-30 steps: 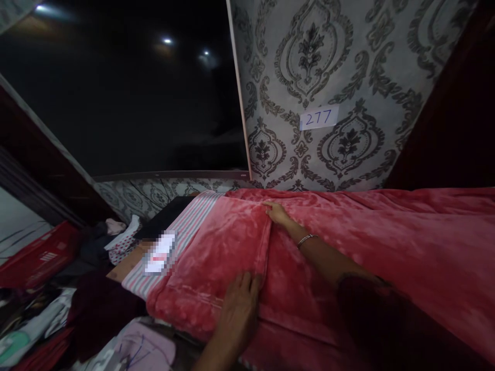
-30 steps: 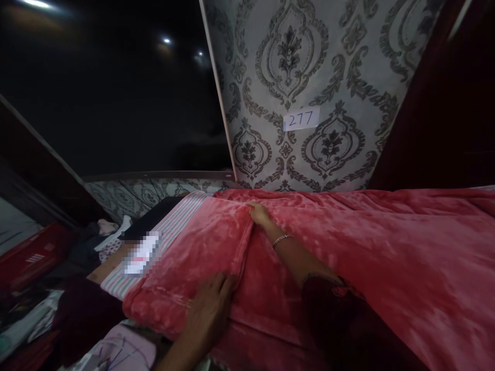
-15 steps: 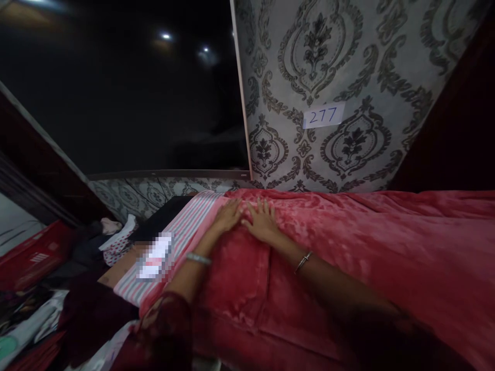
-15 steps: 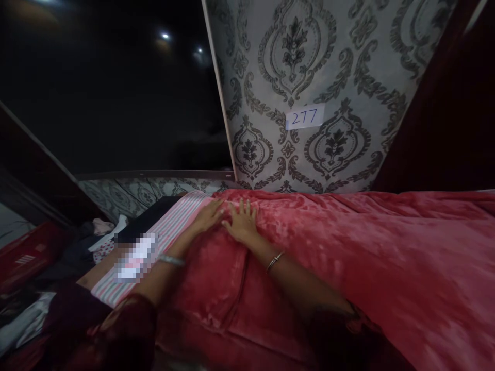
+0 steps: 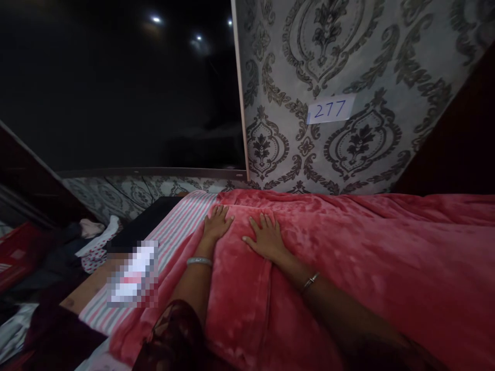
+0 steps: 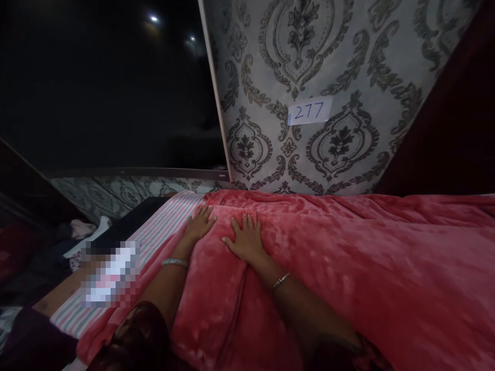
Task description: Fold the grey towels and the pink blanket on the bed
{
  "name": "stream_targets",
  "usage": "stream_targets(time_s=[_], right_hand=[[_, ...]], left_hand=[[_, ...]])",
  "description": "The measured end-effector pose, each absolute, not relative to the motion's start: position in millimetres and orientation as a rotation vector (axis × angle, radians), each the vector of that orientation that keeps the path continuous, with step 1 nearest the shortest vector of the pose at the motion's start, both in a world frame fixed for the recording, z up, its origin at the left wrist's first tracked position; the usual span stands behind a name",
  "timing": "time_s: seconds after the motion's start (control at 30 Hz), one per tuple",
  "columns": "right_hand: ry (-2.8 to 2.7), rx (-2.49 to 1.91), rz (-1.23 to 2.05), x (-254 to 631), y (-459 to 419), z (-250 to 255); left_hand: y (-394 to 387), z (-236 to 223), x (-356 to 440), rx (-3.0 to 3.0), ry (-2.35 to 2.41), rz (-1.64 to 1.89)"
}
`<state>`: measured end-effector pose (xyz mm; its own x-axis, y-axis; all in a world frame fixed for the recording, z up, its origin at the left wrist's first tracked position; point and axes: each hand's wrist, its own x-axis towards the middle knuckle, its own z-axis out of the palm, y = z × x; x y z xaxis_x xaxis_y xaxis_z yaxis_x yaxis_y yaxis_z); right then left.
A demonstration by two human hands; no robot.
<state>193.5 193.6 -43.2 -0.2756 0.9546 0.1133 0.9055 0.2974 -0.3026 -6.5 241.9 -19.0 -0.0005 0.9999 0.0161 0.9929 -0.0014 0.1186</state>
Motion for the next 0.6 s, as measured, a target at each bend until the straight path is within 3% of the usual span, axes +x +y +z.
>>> stream_targets(time_s=[0.37, 0.6], right_hand=[[-2.360, -1.594, 0.490, 227, 175, -11], [-2.299, -1.793, 0.232, 354, 113, -24]], left_hand=[[237, 37, 33, 2.184, 2.251, -0.166], [178, 5, 110, 2.541, 1.811, -0.102]])
